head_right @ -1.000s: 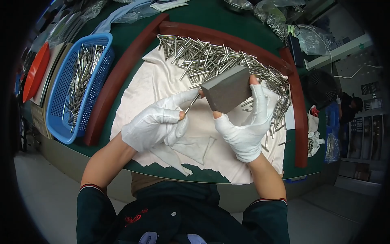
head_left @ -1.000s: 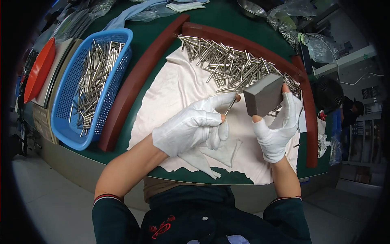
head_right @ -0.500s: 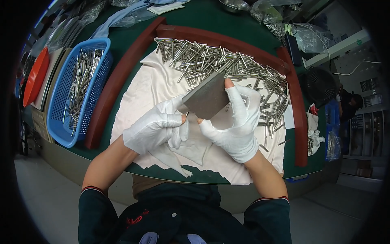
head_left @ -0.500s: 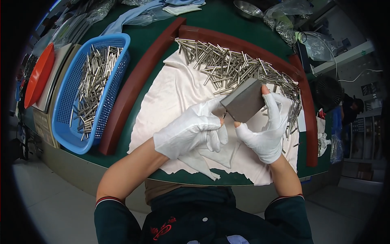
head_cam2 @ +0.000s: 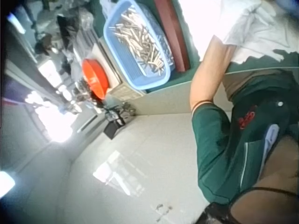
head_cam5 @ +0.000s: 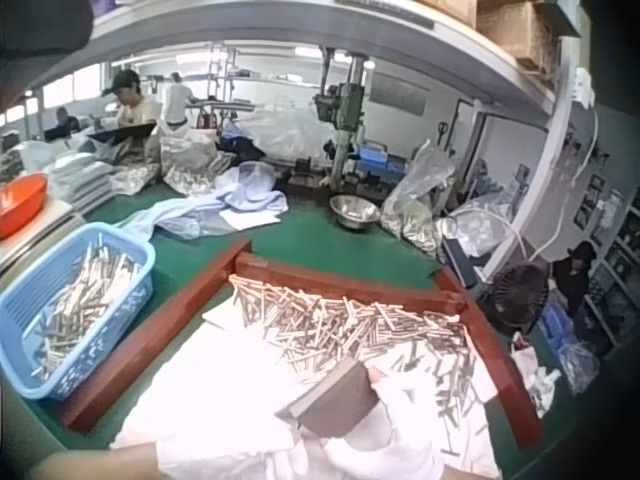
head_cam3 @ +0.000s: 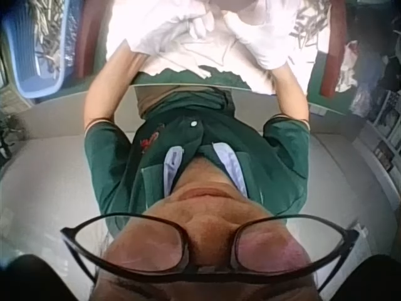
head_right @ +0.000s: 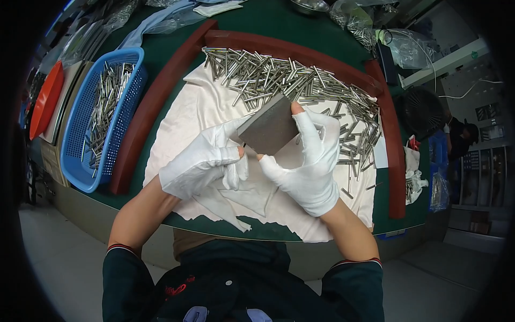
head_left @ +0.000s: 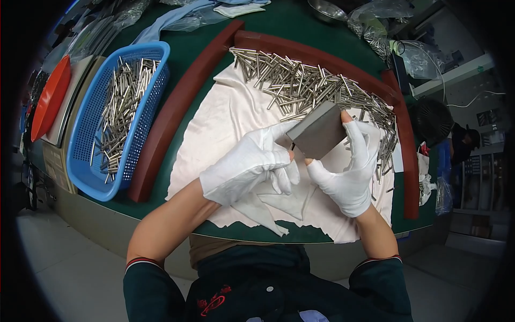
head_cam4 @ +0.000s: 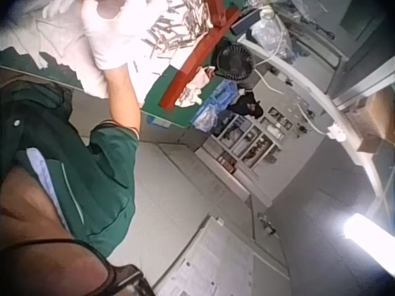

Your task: Sanding or polishing small metal pins individually on a sharpening block.

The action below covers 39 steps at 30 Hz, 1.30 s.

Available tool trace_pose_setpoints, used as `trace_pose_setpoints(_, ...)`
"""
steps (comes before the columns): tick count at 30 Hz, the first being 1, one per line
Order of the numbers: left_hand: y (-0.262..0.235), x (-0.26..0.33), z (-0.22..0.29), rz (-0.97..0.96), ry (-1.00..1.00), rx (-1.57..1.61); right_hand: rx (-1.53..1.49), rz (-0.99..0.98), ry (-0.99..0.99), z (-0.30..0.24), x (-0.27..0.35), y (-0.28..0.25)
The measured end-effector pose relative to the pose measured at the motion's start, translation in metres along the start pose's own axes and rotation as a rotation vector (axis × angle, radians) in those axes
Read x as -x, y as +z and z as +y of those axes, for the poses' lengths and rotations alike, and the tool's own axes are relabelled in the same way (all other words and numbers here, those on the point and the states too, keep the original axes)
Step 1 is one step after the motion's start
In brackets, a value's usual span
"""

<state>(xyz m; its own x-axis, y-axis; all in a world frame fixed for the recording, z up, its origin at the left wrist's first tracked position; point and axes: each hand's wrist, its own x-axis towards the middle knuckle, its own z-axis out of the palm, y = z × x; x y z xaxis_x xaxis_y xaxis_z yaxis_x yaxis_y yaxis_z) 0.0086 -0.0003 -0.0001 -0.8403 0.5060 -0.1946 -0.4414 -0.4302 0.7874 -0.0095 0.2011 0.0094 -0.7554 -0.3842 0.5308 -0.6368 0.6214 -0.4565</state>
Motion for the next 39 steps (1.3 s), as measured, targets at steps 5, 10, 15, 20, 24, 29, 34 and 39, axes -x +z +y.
trace_pose_setpoints(5,-0.002,0.003,0.0,-0.049,-0.033,0.131,-0.265,-0.087,0.137,0.006,-0.003,-0.001)
trace_pose_setpoints(10,-0.003,0.001,0.004,-0.031,-0.069,0.088,0.068,0.178,-0.155,0.001,0.002,0.009)
trace_pose_setpoints(15,-0.008,-0.001,-0.001,-0.023,-0.133,0.127,-0.24,-0.042,0.138,0.003,-0.001,0.008)
trace_pose_setpoints(20,-0.005,0.005,0.002,-0.087,-0.071,0.197,-0.111,0.017,0.038,0.004,-0.003,0.004)
trace_pose_setpoints(24,-0.005,0.001,0.0,-0.032,-0.068,0.182,-0.136,0.045,0.058,0.002,0.001,0.011)
trace_pose_setpoints(29,-0.007,0.001,-0.003,-0.055,-0.109,0.191,-0.284,-0.077,0.159,0.006,-0.002,0.005)
trace_pose_setpoints(34,-0.003,0.003,0.005,-0.034,-0.092,0.101,0.036,0.084,-0.089,0.001,-0.005,0.003)
trace_pose_setpoints(39,-0.001,0.002,0.006,0.04,-0.07,-0.026,0.012,0.031,-0.031,0.002,-0.004,0.004)
